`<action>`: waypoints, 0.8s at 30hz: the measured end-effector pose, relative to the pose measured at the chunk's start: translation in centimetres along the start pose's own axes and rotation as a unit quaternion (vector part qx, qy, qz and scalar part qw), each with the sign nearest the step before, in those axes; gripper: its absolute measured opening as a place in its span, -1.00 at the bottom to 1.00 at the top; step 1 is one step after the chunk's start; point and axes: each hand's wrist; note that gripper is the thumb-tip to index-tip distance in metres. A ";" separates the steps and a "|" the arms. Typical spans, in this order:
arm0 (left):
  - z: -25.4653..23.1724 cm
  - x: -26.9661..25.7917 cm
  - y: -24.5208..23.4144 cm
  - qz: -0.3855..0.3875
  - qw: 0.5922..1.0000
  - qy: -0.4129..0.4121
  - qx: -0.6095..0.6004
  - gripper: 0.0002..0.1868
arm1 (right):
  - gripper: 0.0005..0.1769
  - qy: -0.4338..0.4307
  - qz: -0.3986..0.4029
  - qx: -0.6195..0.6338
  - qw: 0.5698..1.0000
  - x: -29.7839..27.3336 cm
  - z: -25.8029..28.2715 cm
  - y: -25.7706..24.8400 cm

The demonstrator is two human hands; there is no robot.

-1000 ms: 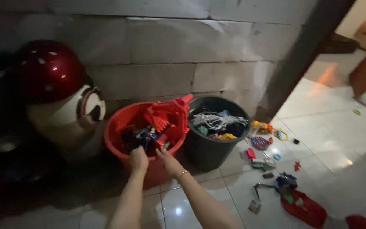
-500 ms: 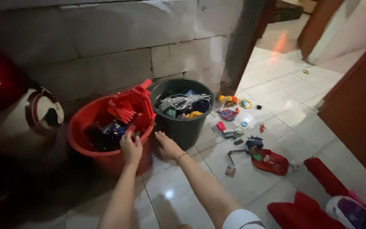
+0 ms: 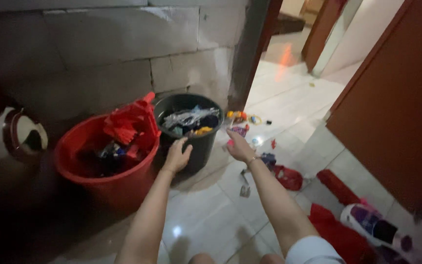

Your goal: Picking up various toys from the floor and putting them into buckets.

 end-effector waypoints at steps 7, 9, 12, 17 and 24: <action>0.3 2.5 9.6 0.068 0.998 0.018 0.001 -0.54 | -0.29 0.106 0.023 -0.016 0.994 -2.5 -5.8 -10.8; 0.4 3.8 13.4 0.102 0.994 -0.028 -0.024 -0.51 | -0.33 0.100 0.021 -0.072 0.992 -2.0 -9.7 -12.2; 4.0 4.8 21.4 0.138 0.989 -0.030 -0.030 -0.56 | -0.35 0.216 0.064 -0.056 0.973 -2.8 -16.4 -12.5; 11.0 4.9 35.9 0.156 0.982 -0.094 -0.043 -0.57 | -0.41 0.158 0.043 -0.055 0.985 -3.8 -31.7 -8.1; 19.0 5.1 55.5 0.127 0.897 -0.401 -0.135 -0.51 | -0.38 0.201 0.155 -0.051 0.966 -4.3 -48.0 -0.9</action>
Point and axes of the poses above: each hand's wrist, its own x-axis towards the middle knuckle, its own y-axis out of the palm, z = x × y, and after that the axes turned 7 degrees about -x, right-handed
